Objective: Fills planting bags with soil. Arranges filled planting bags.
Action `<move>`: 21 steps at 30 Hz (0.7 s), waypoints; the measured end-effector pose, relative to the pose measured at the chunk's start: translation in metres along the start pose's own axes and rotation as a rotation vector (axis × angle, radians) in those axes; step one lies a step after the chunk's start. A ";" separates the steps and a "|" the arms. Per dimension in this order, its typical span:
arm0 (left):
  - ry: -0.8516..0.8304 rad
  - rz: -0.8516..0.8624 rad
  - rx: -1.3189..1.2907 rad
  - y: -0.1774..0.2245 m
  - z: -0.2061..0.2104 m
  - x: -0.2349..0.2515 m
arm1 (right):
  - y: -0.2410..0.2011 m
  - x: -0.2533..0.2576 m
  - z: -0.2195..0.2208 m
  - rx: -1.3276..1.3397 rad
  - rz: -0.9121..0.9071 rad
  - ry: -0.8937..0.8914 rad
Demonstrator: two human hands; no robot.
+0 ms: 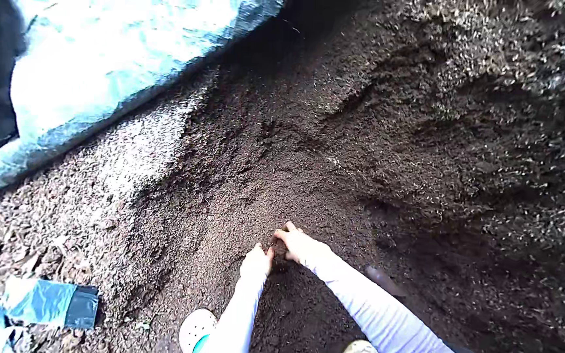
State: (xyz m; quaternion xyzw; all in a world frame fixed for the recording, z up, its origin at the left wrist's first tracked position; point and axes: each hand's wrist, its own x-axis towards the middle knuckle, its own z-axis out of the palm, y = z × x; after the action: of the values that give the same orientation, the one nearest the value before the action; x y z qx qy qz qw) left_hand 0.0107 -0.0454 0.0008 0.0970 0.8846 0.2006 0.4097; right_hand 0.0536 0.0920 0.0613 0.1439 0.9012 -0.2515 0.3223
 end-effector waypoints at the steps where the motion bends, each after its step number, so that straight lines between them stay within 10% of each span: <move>1: -0.017 0.000 0.004 0.000 -0.001 0.000 | -0.002 -0.001 -0.002 0.009 0.017 0.029; 15: -0.067 0.078 0.103 -0.001 0.007 -0.016 | -0.001 -0.007 0.053 -0.105 0.099 0.146; 18: -0.055 0.070 0.061 -0.005 0.005 -0.014 | 0.005 -0.006 0.019 -0.126 0.024 -0.018; 21: -0.115 0.066 0.001 -0.010 -0.001 -0.008 | 0.000 -0.033 -0.036 0.164 -0.060 0.186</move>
State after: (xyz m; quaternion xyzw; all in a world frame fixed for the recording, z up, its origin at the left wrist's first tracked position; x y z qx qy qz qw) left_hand 0.0143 -0.0569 0.0027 0.1378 0.8561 0.2076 0.4528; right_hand 0.0600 0.1088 0.1062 0.1652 0.9075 -0.3196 0.2170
